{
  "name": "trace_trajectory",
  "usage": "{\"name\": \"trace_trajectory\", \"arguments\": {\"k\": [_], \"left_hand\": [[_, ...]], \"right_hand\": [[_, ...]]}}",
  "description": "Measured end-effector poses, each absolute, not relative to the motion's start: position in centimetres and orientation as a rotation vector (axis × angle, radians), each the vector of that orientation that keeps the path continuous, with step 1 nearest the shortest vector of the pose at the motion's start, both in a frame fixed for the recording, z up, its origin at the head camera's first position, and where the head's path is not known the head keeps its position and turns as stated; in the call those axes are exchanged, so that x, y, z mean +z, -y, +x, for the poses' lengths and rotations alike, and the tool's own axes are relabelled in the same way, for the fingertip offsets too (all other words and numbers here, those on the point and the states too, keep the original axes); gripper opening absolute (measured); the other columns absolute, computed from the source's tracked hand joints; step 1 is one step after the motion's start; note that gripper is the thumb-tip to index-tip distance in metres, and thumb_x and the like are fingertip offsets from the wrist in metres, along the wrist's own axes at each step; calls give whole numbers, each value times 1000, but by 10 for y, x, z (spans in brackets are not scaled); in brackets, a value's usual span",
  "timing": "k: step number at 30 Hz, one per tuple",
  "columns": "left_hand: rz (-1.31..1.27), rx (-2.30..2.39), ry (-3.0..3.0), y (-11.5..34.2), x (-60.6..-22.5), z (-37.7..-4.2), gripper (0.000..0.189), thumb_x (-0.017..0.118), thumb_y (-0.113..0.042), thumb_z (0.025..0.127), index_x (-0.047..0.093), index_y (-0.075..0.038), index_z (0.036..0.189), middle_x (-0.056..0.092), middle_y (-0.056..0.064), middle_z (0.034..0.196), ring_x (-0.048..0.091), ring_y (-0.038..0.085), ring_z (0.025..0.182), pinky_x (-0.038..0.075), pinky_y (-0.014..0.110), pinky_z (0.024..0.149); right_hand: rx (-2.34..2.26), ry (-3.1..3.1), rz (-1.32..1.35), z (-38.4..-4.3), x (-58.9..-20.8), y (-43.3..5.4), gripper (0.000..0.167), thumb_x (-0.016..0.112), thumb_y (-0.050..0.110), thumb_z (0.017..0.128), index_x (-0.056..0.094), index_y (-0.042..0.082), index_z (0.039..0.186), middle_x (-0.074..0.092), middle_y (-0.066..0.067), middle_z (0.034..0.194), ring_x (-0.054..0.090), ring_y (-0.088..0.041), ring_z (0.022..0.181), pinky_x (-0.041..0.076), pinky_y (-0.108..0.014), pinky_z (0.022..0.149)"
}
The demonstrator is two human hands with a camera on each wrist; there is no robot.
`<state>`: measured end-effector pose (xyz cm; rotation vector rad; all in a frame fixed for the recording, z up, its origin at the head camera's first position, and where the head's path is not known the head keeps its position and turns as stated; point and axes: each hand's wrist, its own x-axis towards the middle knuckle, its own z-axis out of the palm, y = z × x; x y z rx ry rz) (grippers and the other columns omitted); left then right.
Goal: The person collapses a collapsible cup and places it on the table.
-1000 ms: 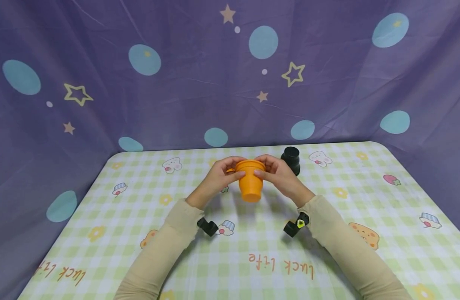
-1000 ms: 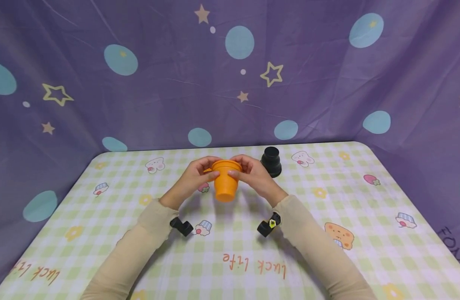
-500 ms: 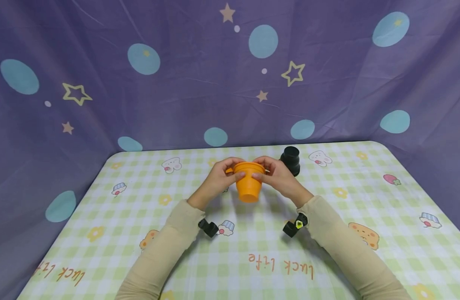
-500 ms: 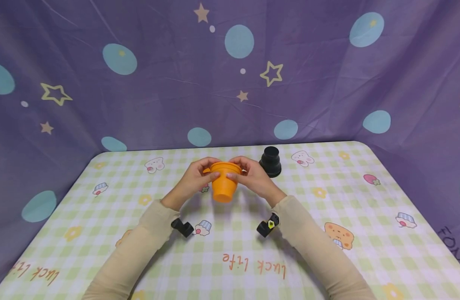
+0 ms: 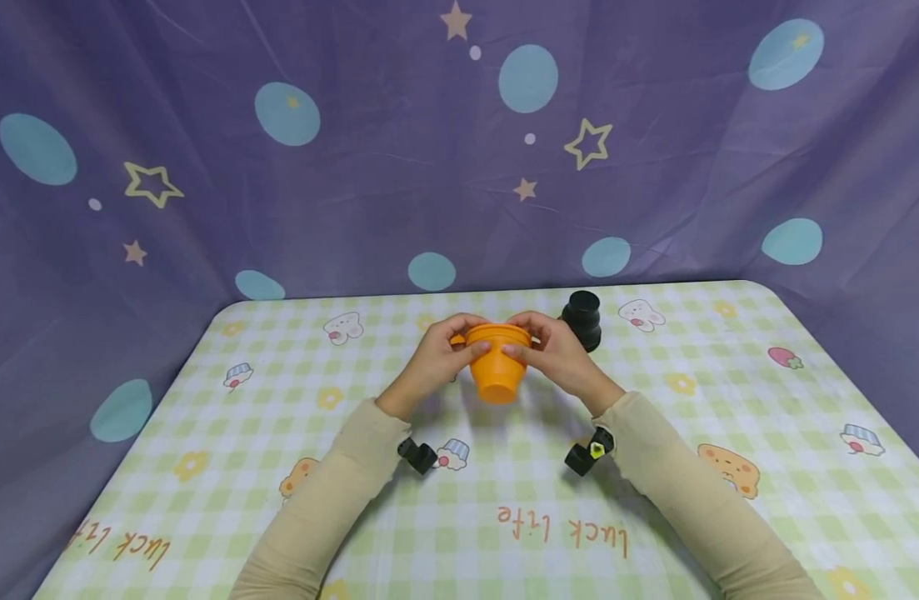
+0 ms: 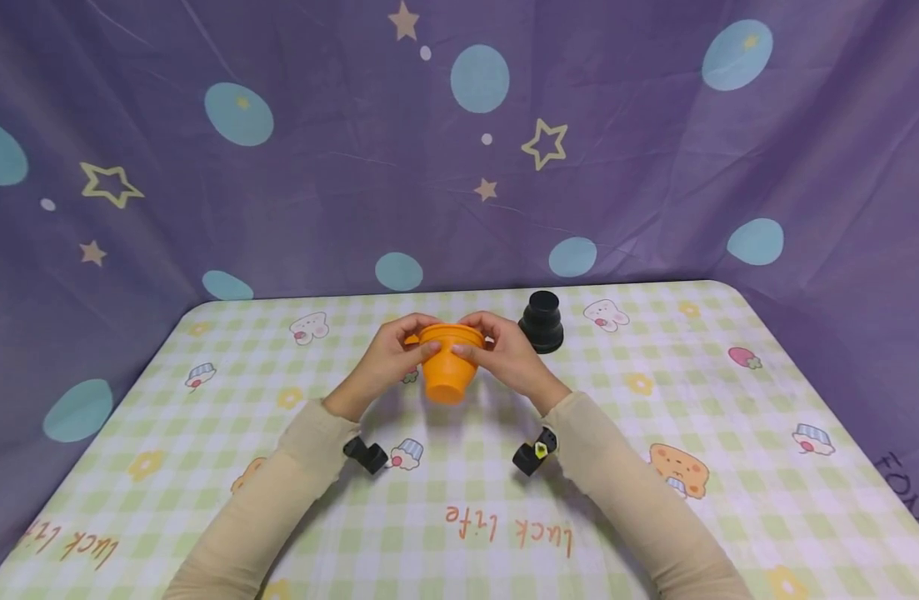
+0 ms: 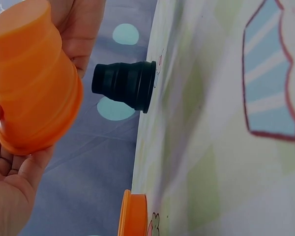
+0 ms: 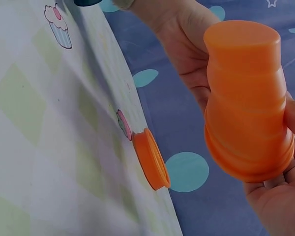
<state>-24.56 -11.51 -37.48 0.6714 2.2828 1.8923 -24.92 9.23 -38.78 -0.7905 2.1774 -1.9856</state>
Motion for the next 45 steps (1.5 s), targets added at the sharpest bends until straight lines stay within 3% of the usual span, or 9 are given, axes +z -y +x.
{"name": "trace_trajectory", "arguments": {"k": [4, 9, 14, 23, 29, 35, 38, 45], "left_hand": [[679, 1871, -2309, 114, -363, -237, 26, 62, -6, 91, 60, 5, 114, 63, 18, 104, 51, 24, 62, 40, 21, 46], [709, 1853, -2383, 116, -378, -249, 26, 65, -13, 90, 64, 0, 112, 66, 15, 102, 54, 17, 62, 44, 24, 47], [702, 1814, -2494, 117, -383, -253, 26, 67, -16, 89, 67, -4, 111, 69, 11, 102, 61, 17, 72, 54, 32, 60], [690, 1815, -2575, 119, -384, -254, 29, 69, -19, 87, 69, -2, 112, 70, 11, 102, 65, 18, 80, 55, 26, 66], [704, 1838, -2580, 118, -385, -253, 28, 69, -19, 87, 70, -2, 110, 70, 12, 106, 66, 18, 83, 56, 26, 69], [711, 1872, -2504, 118, -382, -252, 33, 68, -19, 88, 67, 0, 115, 68, 14, 110, 66, 21, 87, 56, 28, 73], [696, 1897, -2438, 119, -381, -252, 35, 65, -19, 90, 64, -1, 119, 67, 14, 112, 65, 21, 91, 54, 25, 76], [652, 1929, -2287, 121, -375, -249, 37, 56, -21, 96, 56, -9, 130, 62, 13, 117, 61, 16, 91, 51, 19, 63]], "right_hand": [[-1996, -2176, -781, -247, -385, -92, 23, 64, 6, 89, 58, -5, 109, 63, -12, 99, 61, -19, 75, 54, -26, 66], [-1997, -2217, -768, -247, -386, -91, 21, 65, 7, 89, 60, -4, 107, 65, -12, 96, 60, -19, 76, 54, -26, 67], [-1982, -2295, -719, -249, -392, -90, 23, 68, 12, 88, 63, 0, 106, 67, -9, 92, 60, -18, 77, 53, -26, 67], [-1945, -2470, -621, -246, -392, -85, 27, 72, 16, 85, 68, 1, 107, 70, -12, 98, 64, -20, 87, 54, -28, 80], [-1921, -2570, -647, -241, -387, -83, 28, 71, 8, 84, 68, -5, 109, 68, -19, 106, 65, -29, 96, 54, -35, 83], [-1936, -2611, -704, -224, -366, -80, 27, 67, 0, 85, 65, -12, 109, 66, -24, 106, 64, -34, 99, 54, -31, 79], [-2002, -2593, -709, -223, -364, -81, 26, 68, -1, 84, 66, -11, 108, 67, -24, 105, 65, -29, 97, 55, -28, 77], [-2172, -2513, -672, -227, -363, -86, 26, 66, -1, 86, 66, -10, 109, 67, -25, 103, 64, -3, 82, 54, -20, 73]]}}
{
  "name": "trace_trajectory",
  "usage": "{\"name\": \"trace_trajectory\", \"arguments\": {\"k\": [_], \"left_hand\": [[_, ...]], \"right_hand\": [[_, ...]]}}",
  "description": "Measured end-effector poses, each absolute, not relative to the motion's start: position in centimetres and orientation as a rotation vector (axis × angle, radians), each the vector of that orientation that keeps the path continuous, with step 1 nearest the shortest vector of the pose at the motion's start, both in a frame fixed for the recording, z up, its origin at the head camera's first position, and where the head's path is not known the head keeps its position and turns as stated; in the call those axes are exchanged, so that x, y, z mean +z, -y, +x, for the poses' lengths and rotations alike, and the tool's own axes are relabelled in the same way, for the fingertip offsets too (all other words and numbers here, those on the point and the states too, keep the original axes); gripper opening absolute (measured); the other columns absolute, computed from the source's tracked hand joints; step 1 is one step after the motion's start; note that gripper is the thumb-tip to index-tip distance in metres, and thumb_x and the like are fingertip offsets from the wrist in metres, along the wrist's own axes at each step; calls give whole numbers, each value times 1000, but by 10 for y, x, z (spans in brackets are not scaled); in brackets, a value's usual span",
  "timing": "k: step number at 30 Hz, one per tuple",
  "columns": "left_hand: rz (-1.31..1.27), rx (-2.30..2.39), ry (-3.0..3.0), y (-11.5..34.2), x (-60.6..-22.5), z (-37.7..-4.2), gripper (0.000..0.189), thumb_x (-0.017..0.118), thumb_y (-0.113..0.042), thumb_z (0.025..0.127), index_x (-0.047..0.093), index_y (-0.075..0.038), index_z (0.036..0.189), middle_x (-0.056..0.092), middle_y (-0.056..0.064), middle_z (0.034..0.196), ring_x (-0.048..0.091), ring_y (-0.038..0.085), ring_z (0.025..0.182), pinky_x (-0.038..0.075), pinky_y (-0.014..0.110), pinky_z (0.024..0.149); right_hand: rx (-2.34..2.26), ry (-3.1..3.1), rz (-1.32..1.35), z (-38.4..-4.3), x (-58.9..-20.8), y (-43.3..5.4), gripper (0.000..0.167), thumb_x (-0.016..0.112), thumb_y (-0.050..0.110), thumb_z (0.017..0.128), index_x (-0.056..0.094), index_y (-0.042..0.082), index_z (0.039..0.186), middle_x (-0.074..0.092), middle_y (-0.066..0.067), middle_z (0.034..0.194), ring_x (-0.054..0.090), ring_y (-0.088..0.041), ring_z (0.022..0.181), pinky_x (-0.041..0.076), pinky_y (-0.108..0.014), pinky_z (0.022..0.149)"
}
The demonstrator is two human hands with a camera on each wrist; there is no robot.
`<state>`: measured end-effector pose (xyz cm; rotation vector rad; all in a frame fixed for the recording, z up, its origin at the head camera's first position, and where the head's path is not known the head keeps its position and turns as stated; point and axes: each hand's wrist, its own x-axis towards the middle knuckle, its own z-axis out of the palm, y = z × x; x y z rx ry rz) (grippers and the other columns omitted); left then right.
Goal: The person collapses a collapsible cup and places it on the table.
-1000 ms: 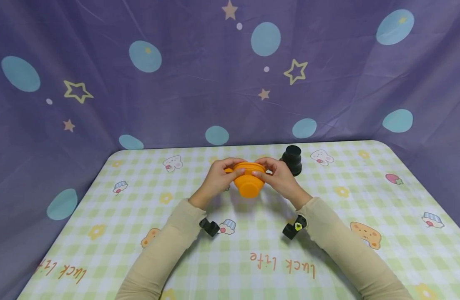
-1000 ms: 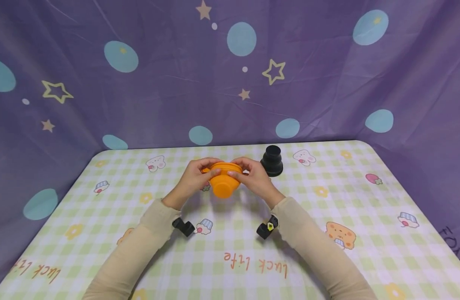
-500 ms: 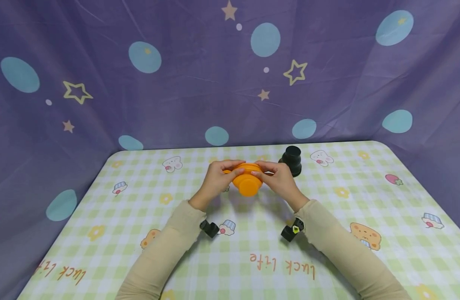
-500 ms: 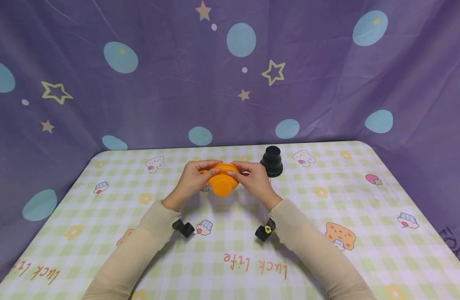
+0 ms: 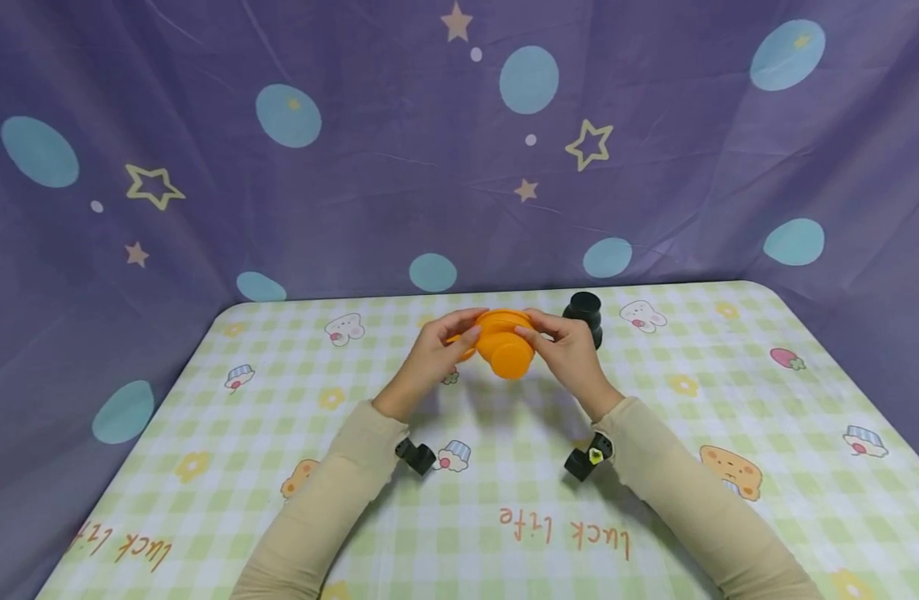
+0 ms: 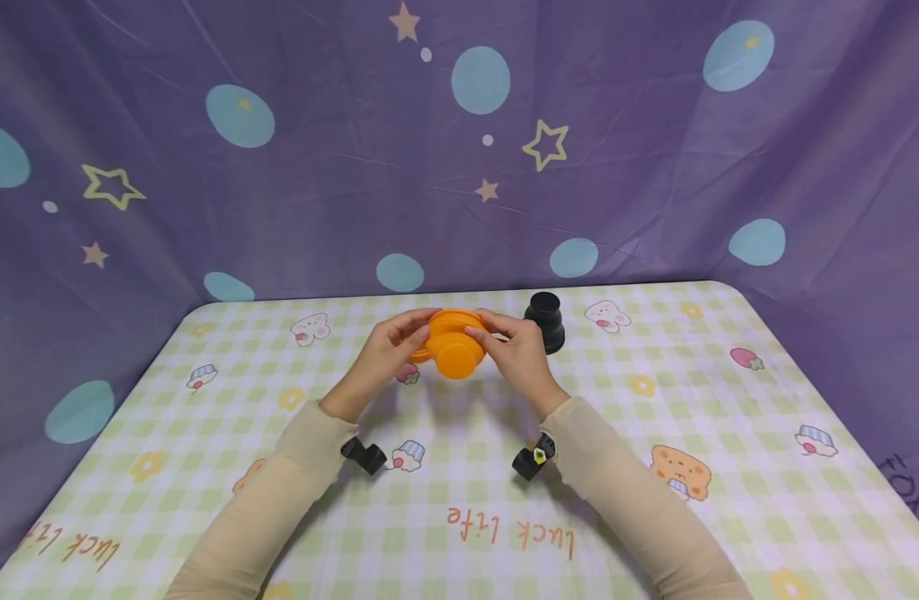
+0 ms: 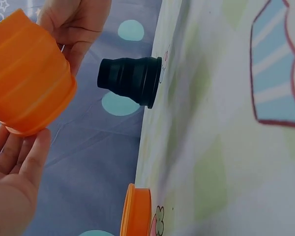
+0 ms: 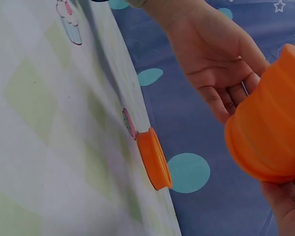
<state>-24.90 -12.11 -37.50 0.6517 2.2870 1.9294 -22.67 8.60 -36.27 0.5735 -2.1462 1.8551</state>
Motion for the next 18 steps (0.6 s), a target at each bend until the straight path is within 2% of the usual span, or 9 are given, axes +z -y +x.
{"name": "trace_trajectory", "arguments": {"k": [2, 9, 18], "left_hand": [[689, 1940, -2255, 121, -375, -249, 38, 55, -18, 97, 54, -7, 133, 61, 14, 116, 59, 15, 93, 51, 18, 71], [742, 2007, -2216, 120, -378, -251, 37, 56, -10, 95, 54, 0, 130, 60, 11, 102, 55, 13, 84, 48, 17, 68], [760, 2032, -2233, 117, -377, -250, 36, 57, -9, 93, 54, 6, 126, 60, 21, 106, 58, 13, 88, 51, 17, 75]], "right_hand": [[1846, 2143, 559, -227, -363, -87, 25, 67, 1, 86, 67, -9, 109, 67, -25, 102, 63, 1, 80, 53, -18, 72], [1868, 2143, 559, -229, -364, -87, 26, 66, -1, 86, 65, -10, 110, 66, -27, 103, 63, 0, 80, 54, -18, 70], [1875, 2117, 565, -229, -367, -86, 27, 66, 0, 86, 65, -11, 110, 65, -28, 105, 64, -1, 88, 52, -17, 78]]}}
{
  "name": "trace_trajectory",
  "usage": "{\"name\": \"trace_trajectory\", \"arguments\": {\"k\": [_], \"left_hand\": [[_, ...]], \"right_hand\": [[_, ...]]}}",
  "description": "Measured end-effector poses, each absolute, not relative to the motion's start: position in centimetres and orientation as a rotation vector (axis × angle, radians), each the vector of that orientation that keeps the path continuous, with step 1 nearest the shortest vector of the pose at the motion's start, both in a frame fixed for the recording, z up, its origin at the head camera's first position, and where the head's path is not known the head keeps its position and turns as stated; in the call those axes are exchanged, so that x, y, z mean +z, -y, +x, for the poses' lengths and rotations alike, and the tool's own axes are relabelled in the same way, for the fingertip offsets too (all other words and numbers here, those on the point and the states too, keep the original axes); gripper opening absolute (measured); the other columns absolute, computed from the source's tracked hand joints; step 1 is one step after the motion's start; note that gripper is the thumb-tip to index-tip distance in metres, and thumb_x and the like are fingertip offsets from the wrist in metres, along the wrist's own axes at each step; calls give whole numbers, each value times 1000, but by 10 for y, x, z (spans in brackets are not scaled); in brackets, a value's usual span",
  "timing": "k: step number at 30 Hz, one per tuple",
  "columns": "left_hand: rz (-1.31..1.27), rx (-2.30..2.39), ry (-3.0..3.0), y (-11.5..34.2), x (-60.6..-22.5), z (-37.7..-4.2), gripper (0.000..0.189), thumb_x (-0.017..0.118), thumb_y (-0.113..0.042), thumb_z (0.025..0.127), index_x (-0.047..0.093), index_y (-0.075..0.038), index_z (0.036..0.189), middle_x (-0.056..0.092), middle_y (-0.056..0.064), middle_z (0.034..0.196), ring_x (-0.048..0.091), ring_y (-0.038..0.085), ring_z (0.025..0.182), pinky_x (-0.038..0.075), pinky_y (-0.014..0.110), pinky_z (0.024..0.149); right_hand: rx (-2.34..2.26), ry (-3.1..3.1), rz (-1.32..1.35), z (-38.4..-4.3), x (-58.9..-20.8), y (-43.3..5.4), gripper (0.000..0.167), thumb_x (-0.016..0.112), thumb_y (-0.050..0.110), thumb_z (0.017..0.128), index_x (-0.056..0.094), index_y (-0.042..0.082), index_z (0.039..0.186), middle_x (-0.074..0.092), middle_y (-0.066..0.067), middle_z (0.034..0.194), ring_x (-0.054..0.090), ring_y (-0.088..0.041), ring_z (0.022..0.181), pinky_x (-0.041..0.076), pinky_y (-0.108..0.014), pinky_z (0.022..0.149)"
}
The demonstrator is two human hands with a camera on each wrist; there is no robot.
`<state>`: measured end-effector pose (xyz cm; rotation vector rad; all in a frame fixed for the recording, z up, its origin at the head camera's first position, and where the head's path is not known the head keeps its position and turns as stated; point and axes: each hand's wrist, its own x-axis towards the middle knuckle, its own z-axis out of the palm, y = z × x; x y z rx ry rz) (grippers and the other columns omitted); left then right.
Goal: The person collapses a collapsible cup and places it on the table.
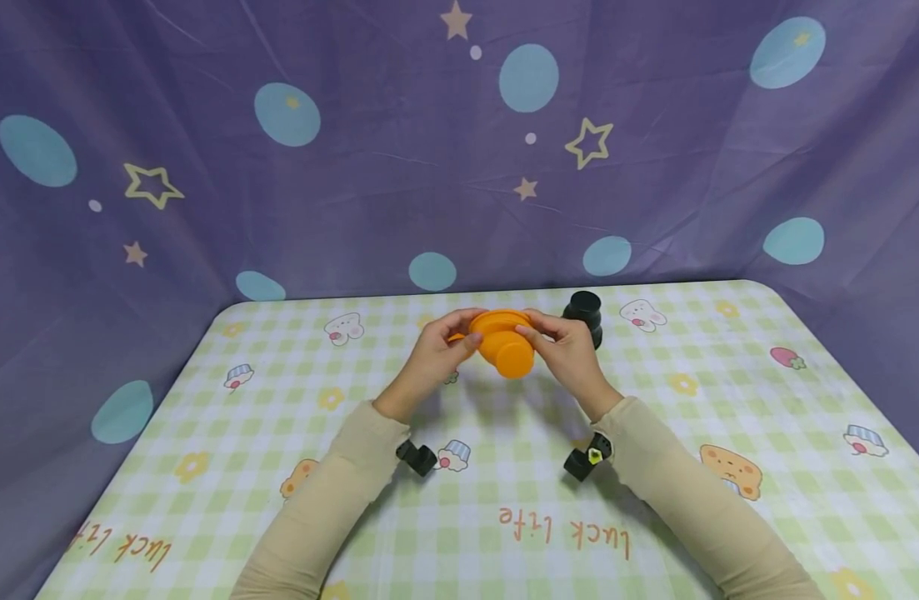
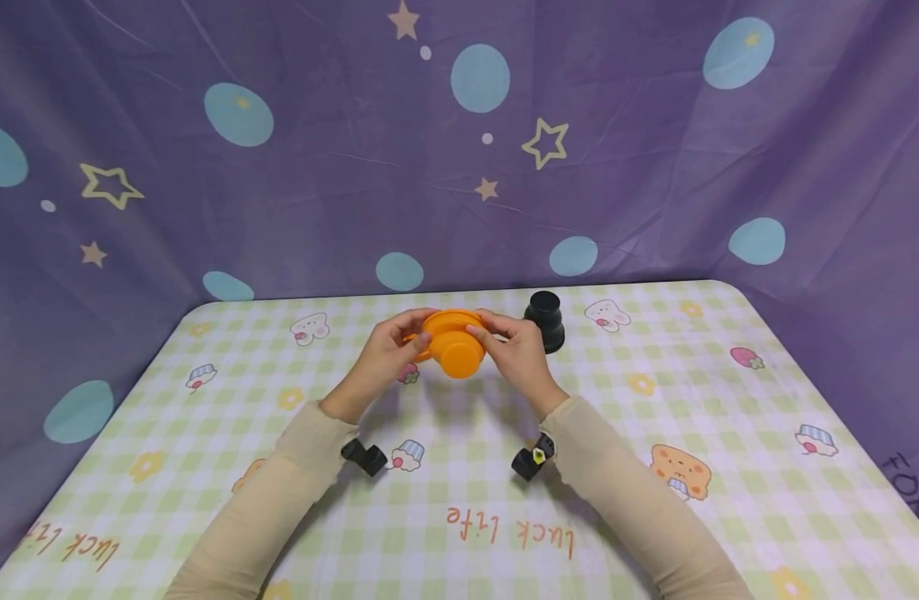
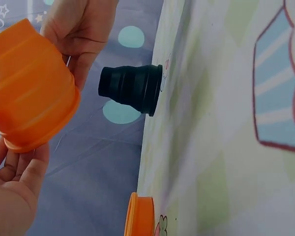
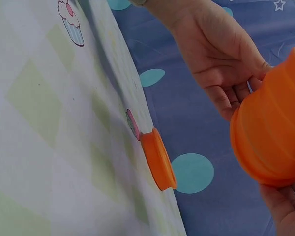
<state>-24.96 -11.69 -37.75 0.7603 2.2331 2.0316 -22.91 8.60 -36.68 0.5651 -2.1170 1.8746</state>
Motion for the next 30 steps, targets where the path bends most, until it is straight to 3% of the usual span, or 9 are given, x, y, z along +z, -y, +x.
{"name": "trace_trajectory", "arguments": {"k": [5, 10, 15, 18, 23, 27, 30], "left_hand": [[775, 2008, -2284, 116, -378, -250, 37, 58, -15, 93, 56, 7, 123, 61, 22, 104, 58, 13, 88, 52, 20, 78], [733, 1951, -2478, 111, -366, -238, 28, 58, -6, 93, 59, 10, 115, 62, 23, 99, 55, 15, 83, 50, 18, 72], [741, 1974, -2528, 112, -361, -232, 25, 57, -2, 93, 60, 12, 113, 63, 23, 94, 55, 10, 77, 49, 18, 65], [704, 1984, -2512, 115, -371, -240, 28, 59, -7, 93, 62, 6, 117, 65, 21, 95, 57, 10, 72, 50, 21, 56], [624, 1946, -2507, 121, -385, -251, 31, 63, -19, 91, 65, -8, 120, 68, 13, 100, 59, 16, 66, 49, 37, 43], [644, 1940, -2474, 119, -384, -251, 32, 68, -16, 87, 67, -5, 117, 69, 13, 105, 66, 20, 80, 57, 35, 60], [647, 1930, -2453, 116, -384, -251, 32, 70, -13, 85, 67, 0, 115, 69, 15, 107, 67, 21, 92, 55, 30, 78]], "right_hand": [[1877, 2109, 568, -239, -383, -88, 28, 66, 6, 87, 66, -7, 112, 67, -23, 106, 65, -4, 88, 53, -19, 78], [1910, 2133, 545, -244, -393, -86, 29, 66, 8, 88, 66, -5, 114, 66, -21, 109, 66, -5, 90, 53, -21, 77], [1923, 2163, 533, -242, -391, -83, 30, 65, 7, 88, 65, -3, 116, 66, -20, 110, 65, -7, 92, 54, -22, 77], [1924, 2211, 538, -243, -391, -84, 31, 65, 12, 90, 65, -2, 117, 67, -18, 111, 65, -8, 92, 54, -22, 79], [1948, 2267, 560, -245, -391, -88, 30, 63, 20, 92, 67, -1, 112, 68, -15, 108, 64, -13, 93, 53, -25, 83], [1972, 2312, 587, -246, -389, -92, 30, 65, 25, 91, 68, 2, 110, 69, -11, 107, 63, -15, 94, 52, -27, 84], [1989, 2363, 638, -246, -389, -92, 30, 66, 25, 90, 68, 3, 110, 69, -9, 106, 64, -17, 88, 54, -27, 78]]}}
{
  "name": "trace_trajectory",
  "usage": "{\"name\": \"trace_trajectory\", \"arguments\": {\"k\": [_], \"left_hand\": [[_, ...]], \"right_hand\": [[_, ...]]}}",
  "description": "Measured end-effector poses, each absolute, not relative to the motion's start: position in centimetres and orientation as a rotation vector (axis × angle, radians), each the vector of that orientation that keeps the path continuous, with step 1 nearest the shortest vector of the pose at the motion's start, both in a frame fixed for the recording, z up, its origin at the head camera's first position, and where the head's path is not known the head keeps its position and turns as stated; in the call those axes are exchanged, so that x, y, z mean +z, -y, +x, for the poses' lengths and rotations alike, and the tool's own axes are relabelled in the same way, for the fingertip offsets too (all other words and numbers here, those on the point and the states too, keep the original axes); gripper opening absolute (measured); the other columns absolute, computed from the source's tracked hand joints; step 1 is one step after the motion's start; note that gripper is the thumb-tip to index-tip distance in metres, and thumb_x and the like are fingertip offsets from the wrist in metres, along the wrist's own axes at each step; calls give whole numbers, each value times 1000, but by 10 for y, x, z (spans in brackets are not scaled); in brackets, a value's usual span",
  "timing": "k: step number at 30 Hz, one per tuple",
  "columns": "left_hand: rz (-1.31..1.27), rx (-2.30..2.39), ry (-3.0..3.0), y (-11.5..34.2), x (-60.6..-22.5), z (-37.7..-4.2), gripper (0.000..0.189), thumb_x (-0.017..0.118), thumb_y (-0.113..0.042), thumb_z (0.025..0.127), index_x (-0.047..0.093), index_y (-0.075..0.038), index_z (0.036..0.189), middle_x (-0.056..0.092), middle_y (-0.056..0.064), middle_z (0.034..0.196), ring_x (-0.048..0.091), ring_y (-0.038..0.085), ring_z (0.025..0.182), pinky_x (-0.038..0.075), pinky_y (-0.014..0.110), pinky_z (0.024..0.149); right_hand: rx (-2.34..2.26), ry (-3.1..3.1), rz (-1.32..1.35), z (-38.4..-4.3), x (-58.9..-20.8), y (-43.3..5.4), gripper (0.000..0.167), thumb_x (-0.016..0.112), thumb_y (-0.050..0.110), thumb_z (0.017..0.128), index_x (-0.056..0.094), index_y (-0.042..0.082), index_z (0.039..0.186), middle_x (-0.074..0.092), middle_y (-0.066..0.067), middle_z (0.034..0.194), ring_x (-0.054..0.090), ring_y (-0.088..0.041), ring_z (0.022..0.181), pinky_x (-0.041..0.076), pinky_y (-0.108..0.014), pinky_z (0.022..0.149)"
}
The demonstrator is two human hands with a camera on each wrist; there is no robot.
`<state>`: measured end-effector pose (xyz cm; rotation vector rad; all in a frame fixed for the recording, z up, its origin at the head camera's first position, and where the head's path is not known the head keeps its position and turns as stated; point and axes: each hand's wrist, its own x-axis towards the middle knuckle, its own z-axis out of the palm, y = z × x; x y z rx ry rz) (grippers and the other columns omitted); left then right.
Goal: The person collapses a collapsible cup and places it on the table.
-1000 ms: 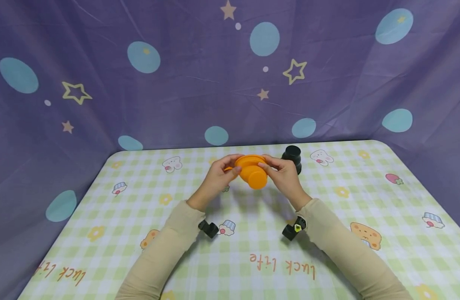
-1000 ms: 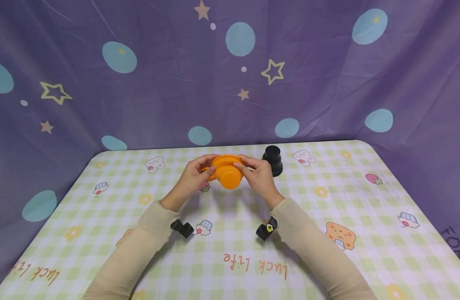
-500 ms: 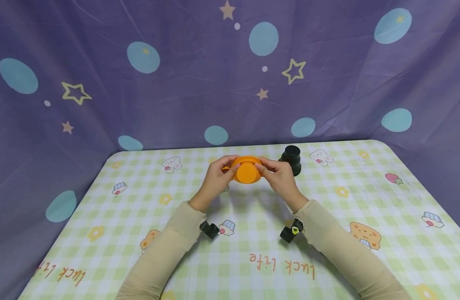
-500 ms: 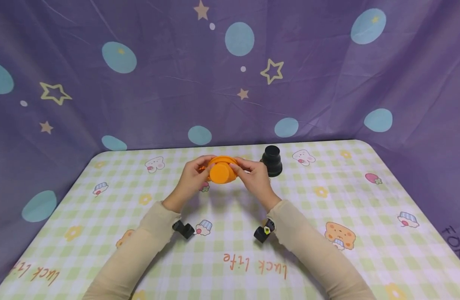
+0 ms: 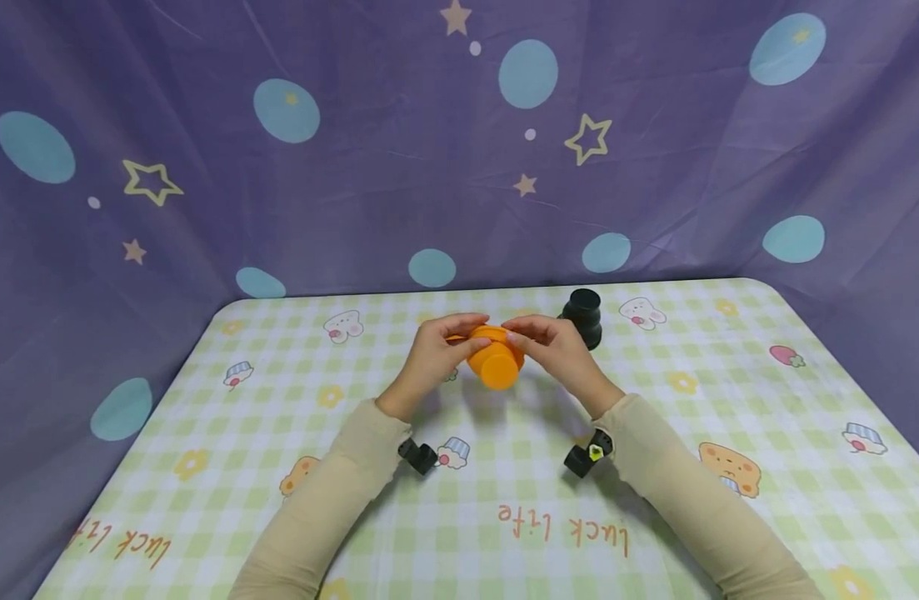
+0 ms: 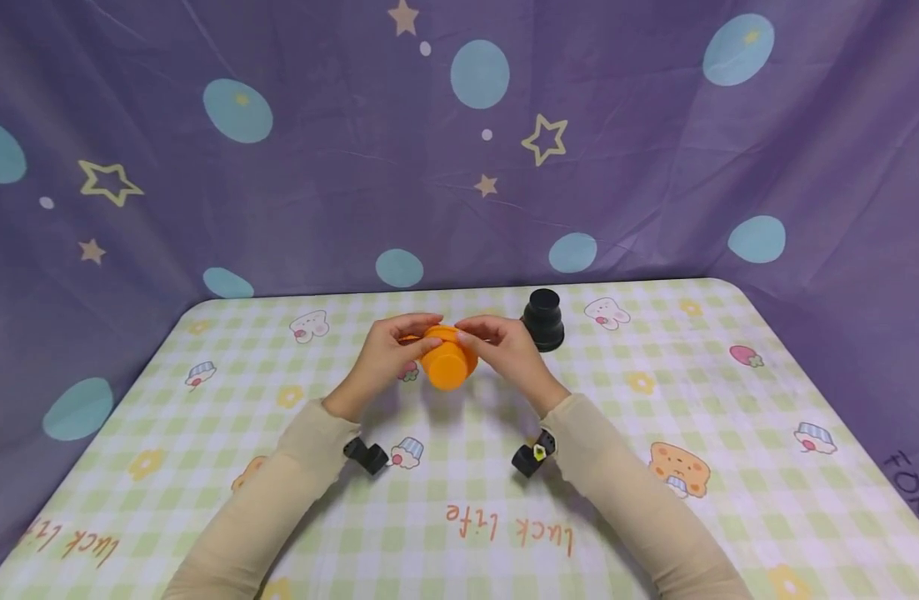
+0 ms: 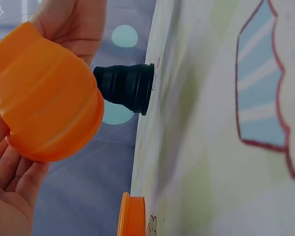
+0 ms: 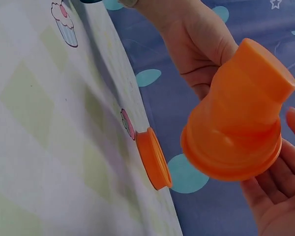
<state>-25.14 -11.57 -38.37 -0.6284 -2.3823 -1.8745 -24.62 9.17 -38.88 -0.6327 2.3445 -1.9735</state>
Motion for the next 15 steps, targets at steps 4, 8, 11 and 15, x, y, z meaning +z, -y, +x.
{"name": "trace_trajectory", "arguments": {"k": [4, 8, 11, 15], "left_hand": [[-614, -1864, 2403, 113, -383, -251, 31, 71, -13, 85, 67, 2, 112, 69, 15, 107, 66, 24, 95, 54, 29, 81], [-617, -1860, 2400, 113, -384, -251, 30, 71, -14, 84, 69, 1, 110, 69, 15, 107, 66, 25, 94, 55, 30, 80], [-627, -1890, 2393, 114, -384, -251, 31, 71, -15, 85, 68, 0, 112, 69, 14, 108, 66, 23, 94, 55, 29, 81], [-670, -1945, 2368, 115, -383, -250, 31, 66, -15, 89, 65, -1, 117, 67, 12, 113, 65, 19, 96, 53, 27, 84]], "right_hand": [[-1892, -2320, -672, -246, -389, -91, 28, 65, 21, 90, 68, 3, 111, 70, -11, 102, 64, -19, 79, 55, -28, 71], [-1853, -2340, -690, -245, -390, -90, 27, 63, 19, 92, 67, 0, 112, 70, -12, 101, 64, -18, 78, 54, -26, 71], [-1851, -2366, -715, -245, -390, -90, 27, 62, 18, 92, 66, -1, 111, 69, -13, 101, 64, -18, 77, 54, -26, 72], [-1901, -2371, -759, -246, -390, -91, 26, 62, 16, 92, 66, -2, 111, 69, -14, 100, 64, -17, 78, 54, -26, 73]]}}
